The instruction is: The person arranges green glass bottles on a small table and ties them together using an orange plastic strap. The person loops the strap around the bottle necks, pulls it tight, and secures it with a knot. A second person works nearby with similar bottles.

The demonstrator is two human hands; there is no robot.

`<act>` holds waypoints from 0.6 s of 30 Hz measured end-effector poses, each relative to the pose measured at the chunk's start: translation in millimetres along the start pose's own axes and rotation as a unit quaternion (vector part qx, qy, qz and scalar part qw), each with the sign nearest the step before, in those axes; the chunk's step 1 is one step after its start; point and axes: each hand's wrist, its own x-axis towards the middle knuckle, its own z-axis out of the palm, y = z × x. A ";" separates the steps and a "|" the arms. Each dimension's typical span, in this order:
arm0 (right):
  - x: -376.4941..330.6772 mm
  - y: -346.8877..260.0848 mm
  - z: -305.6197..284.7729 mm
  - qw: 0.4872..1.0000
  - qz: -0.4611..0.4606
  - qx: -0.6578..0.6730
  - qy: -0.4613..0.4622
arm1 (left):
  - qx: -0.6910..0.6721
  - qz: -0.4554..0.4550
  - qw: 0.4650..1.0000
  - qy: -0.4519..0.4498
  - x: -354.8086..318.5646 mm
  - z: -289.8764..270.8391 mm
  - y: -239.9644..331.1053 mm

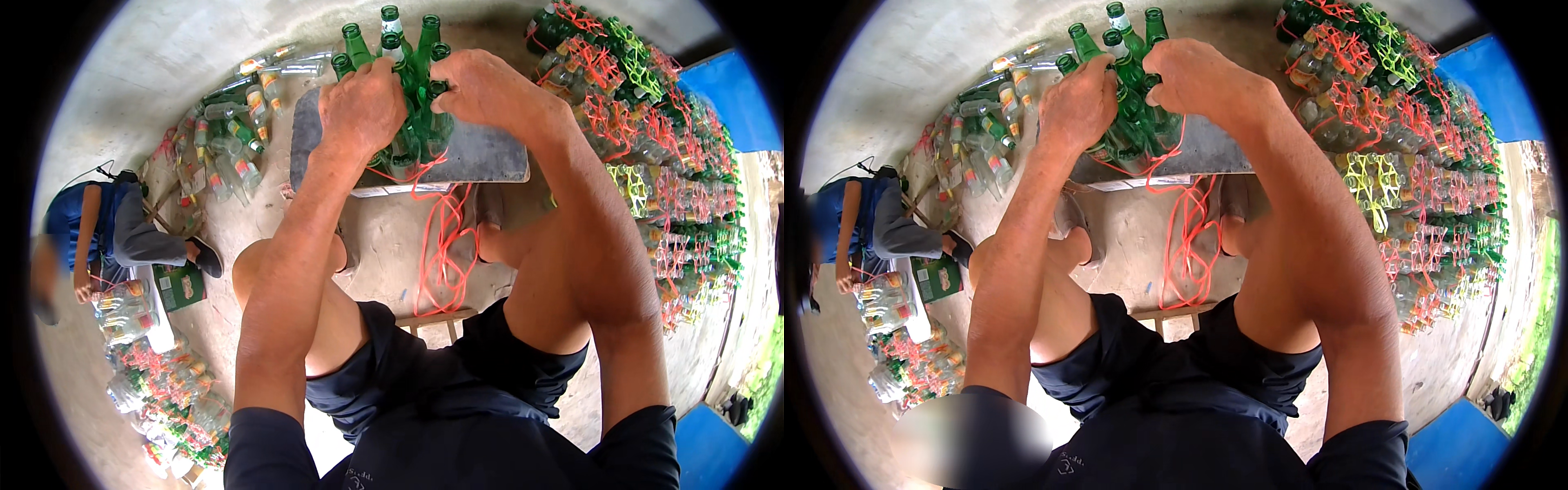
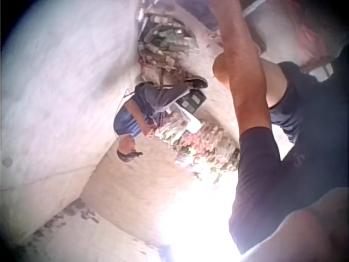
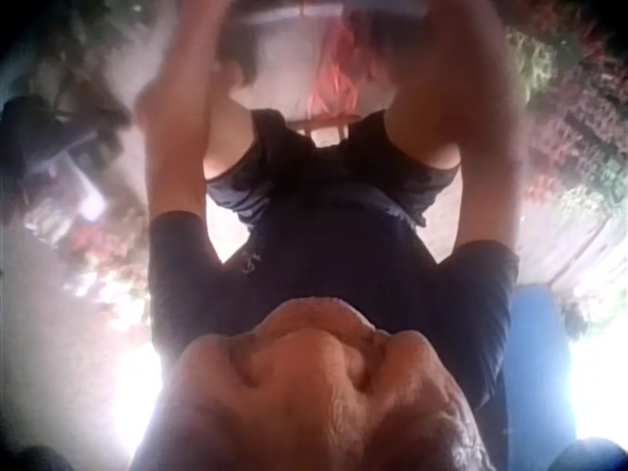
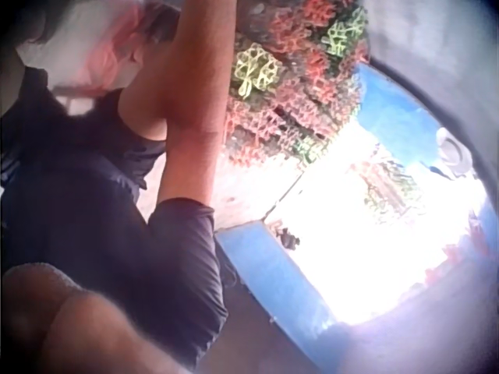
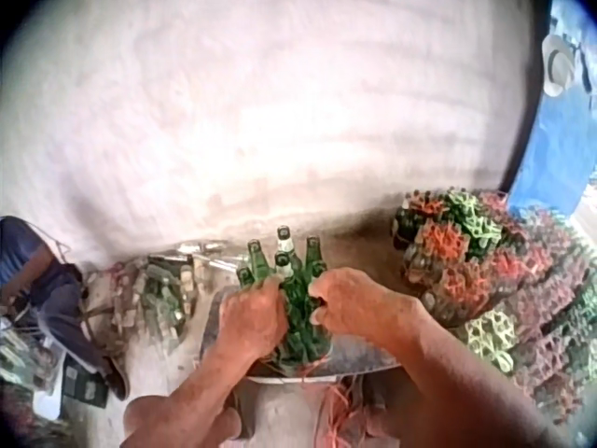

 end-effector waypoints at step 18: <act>1.2 -0.2 0.8 1.000 0.019 0.006 -0.002 | 0.011 0.014 1.000 0.001 -0.1 2.2 -1.7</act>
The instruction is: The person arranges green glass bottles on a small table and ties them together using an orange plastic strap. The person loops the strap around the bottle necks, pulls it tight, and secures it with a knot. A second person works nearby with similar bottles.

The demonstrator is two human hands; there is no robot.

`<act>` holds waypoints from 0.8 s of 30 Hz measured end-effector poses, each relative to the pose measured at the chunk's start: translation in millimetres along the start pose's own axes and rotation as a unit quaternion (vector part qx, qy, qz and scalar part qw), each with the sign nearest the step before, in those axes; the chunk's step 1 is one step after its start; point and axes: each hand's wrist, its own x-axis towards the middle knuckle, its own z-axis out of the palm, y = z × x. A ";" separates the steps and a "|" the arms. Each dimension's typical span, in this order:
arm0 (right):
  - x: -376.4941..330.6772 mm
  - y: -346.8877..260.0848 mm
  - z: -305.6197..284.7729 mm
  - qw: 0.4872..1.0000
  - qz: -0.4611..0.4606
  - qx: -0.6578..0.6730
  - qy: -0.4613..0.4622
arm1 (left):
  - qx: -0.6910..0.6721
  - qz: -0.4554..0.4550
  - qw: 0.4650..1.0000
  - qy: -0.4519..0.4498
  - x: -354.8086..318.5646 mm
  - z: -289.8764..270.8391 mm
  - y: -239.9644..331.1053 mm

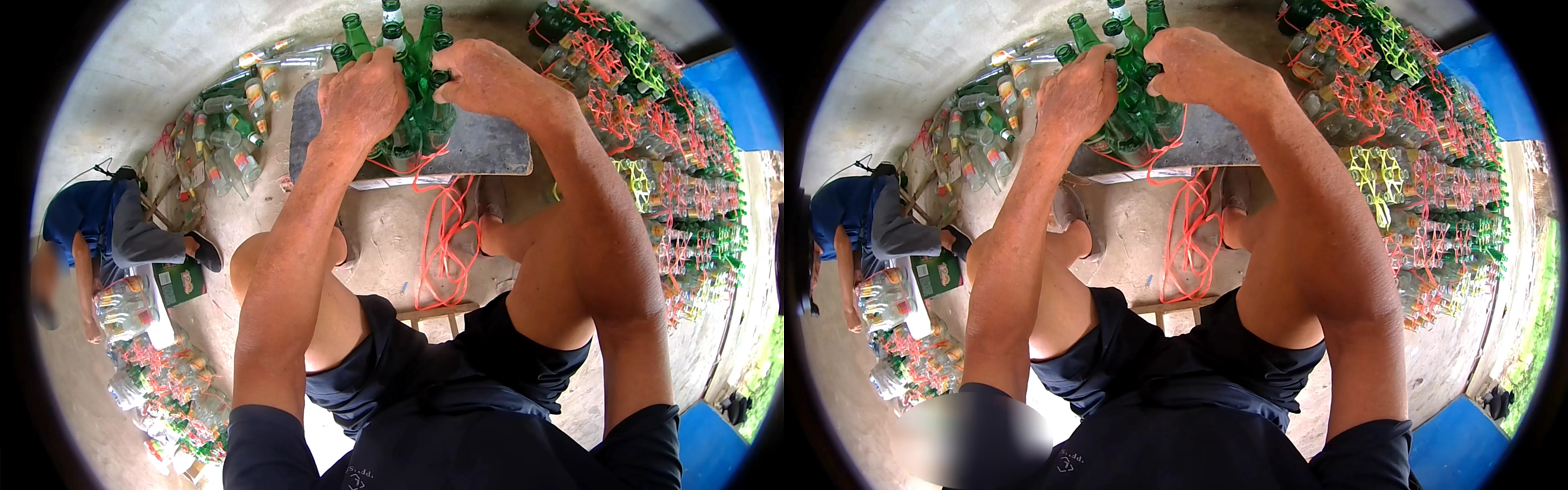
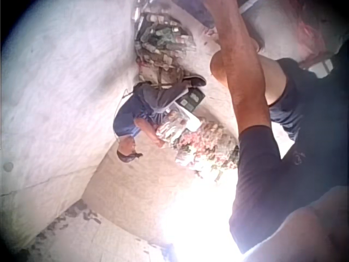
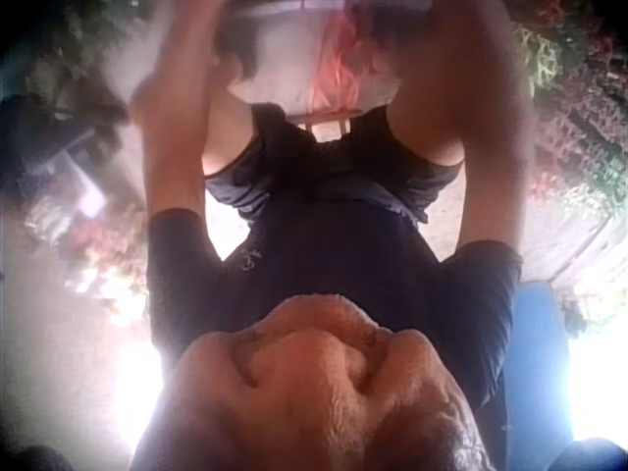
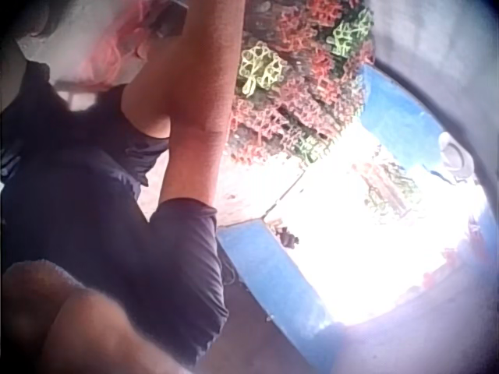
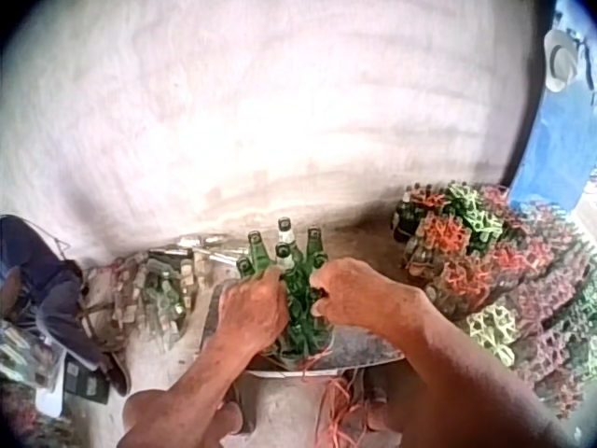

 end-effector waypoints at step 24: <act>-1.2 6.7 8.7 0.999 -0.034 0.020 0.018 | -0.001 -0.017 1.000 -0.002 0.3 -6.0 6.8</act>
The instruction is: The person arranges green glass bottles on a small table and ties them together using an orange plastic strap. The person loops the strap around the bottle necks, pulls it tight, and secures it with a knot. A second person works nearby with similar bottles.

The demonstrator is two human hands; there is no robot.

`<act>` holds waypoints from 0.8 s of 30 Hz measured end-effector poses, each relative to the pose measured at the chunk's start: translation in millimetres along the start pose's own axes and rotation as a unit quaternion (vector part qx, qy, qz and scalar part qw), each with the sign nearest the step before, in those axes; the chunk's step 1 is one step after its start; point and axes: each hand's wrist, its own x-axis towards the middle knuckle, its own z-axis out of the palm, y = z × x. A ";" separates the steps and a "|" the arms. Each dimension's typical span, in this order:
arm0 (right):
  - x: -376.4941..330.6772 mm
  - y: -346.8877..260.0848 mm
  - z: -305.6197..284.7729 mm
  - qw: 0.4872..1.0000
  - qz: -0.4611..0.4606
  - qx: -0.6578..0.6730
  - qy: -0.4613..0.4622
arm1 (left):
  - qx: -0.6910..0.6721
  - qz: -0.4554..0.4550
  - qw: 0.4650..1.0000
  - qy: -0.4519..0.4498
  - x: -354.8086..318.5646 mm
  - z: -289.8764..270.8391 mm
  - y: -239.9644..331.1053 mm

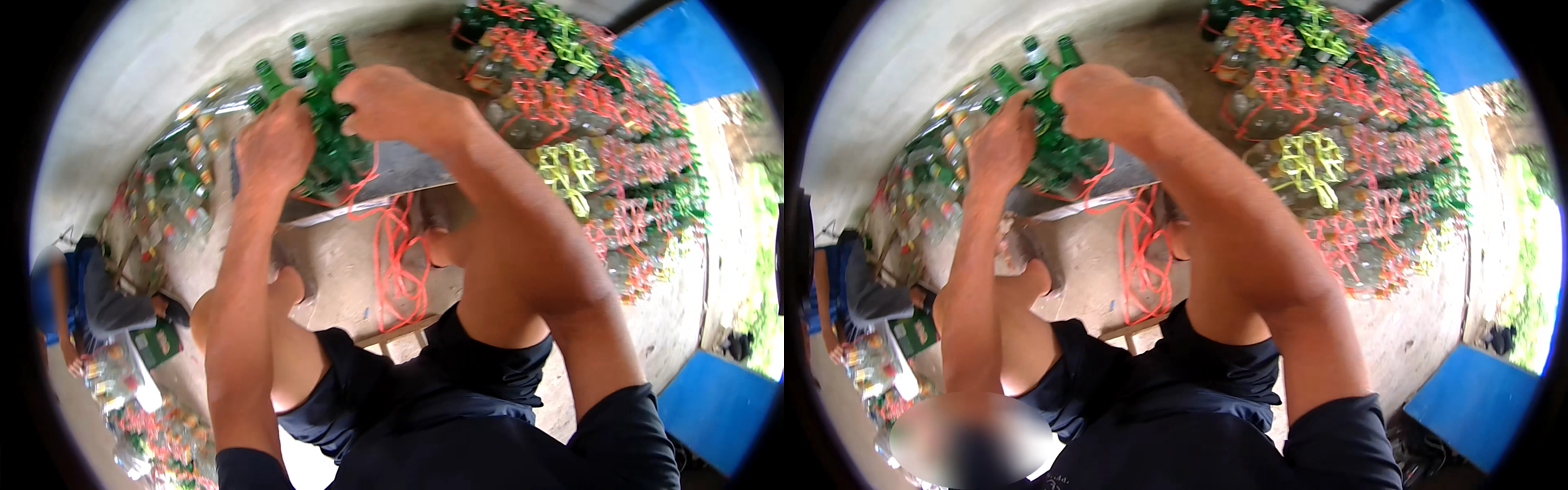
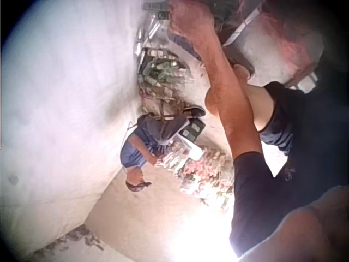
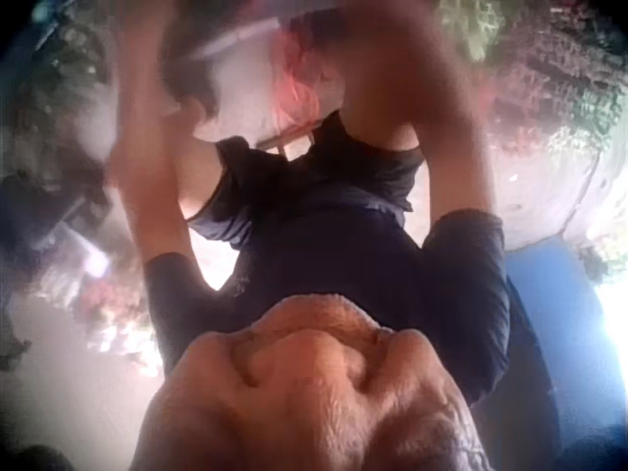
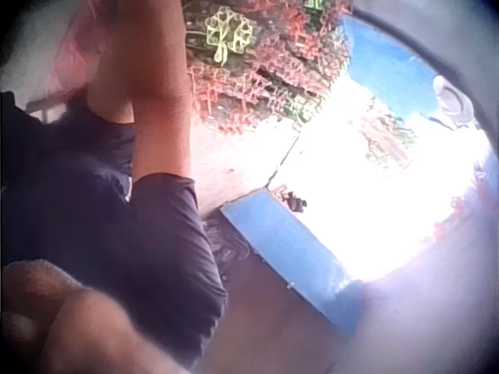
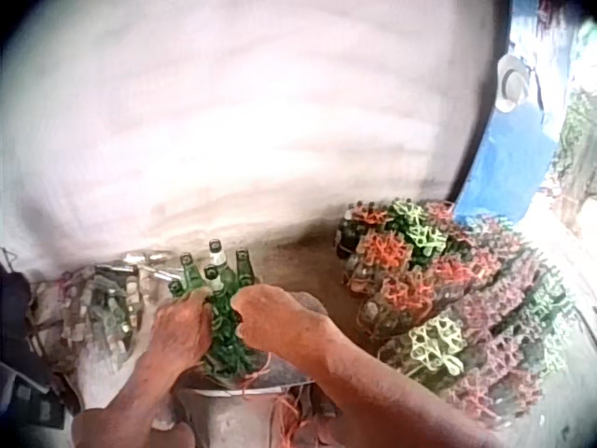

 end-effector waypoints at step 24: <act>-3.4 -18.9 -4.6 0.999 0.040 -0.010 0.015 | -0.020 0.006 1.000 -0.011 1.9 -0.6 -0.3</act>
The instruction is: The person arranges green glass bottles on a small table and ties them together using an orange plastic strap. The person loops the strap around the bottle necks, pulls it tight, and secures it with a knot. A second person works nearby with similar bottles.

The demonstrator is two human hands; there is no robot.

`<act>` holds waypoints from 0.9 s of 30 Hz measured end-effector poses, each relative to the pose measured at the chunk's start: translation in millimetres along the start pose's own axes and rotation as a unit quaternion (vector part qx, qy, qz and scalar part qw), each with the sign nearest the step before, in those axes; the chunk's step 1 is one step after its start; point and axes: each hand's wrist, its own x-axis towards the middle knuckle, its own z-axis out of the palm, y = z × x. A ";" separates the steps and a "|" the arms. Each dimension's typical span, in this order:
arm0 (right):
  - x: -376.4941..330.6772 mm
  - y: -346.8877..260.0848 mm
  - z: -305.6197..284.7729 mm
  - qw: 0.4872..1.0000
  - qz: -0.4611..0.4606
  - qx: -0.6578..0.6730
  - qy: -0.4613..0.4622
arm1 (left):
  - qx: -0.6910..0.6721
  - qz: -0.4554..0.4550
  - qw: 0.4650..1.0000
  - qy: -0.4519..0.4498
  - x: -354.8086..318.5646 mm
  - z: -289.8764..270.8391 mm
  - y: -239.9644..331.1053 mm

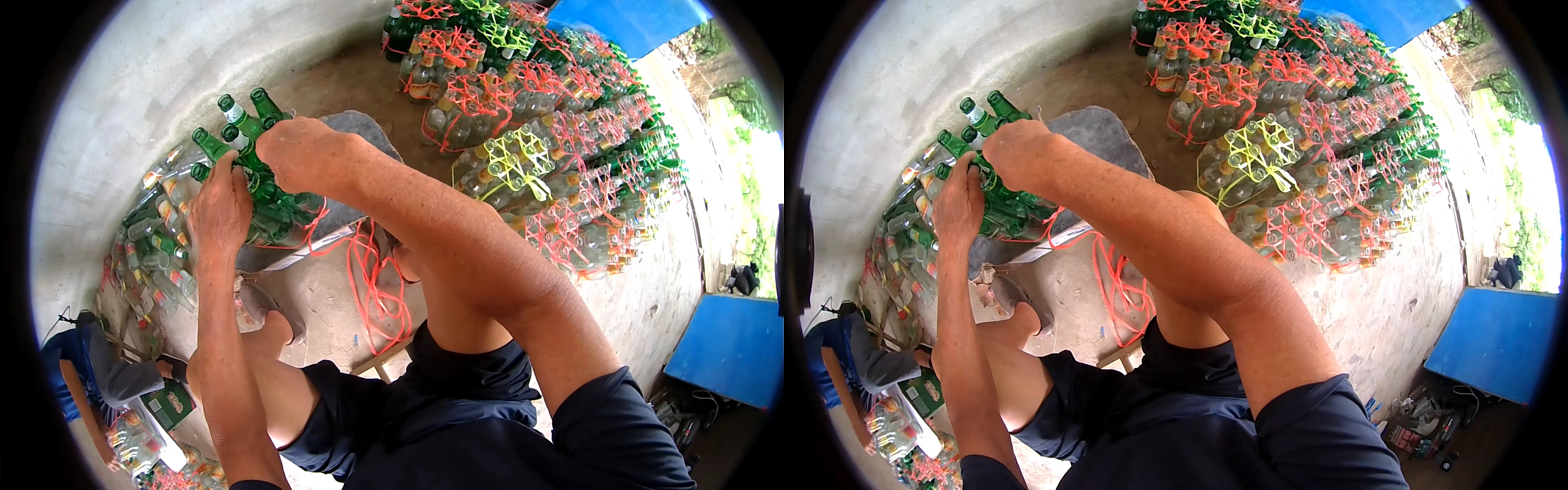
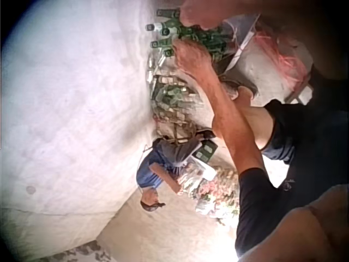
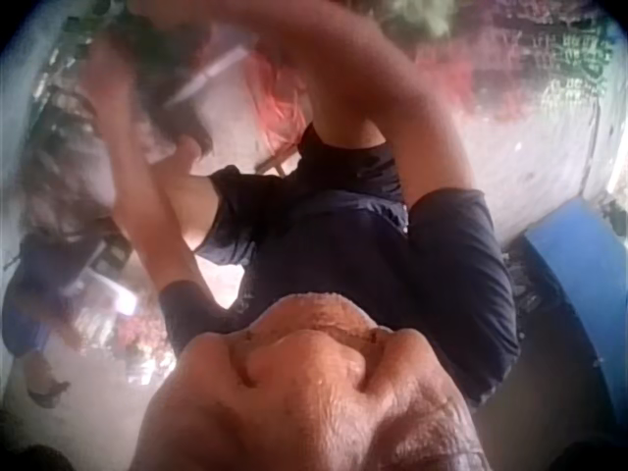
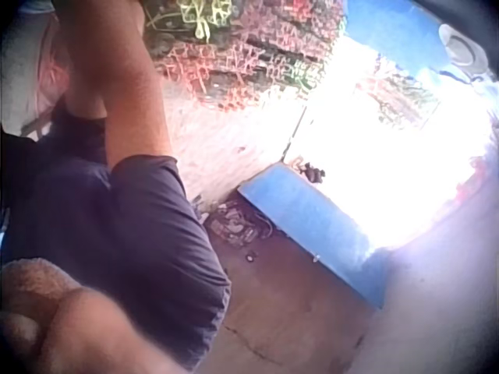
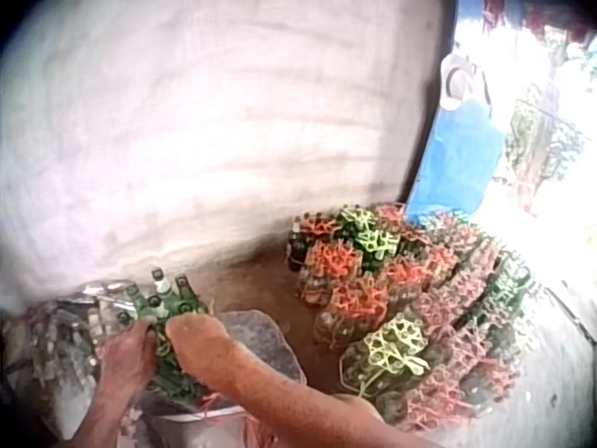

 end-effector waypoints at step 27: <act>-2.2 -4.4 -0.6 1.000 0.004 -0.024 0.001 | -0.003 0.045 0.998 0.042 -0.2 3.0 -5.2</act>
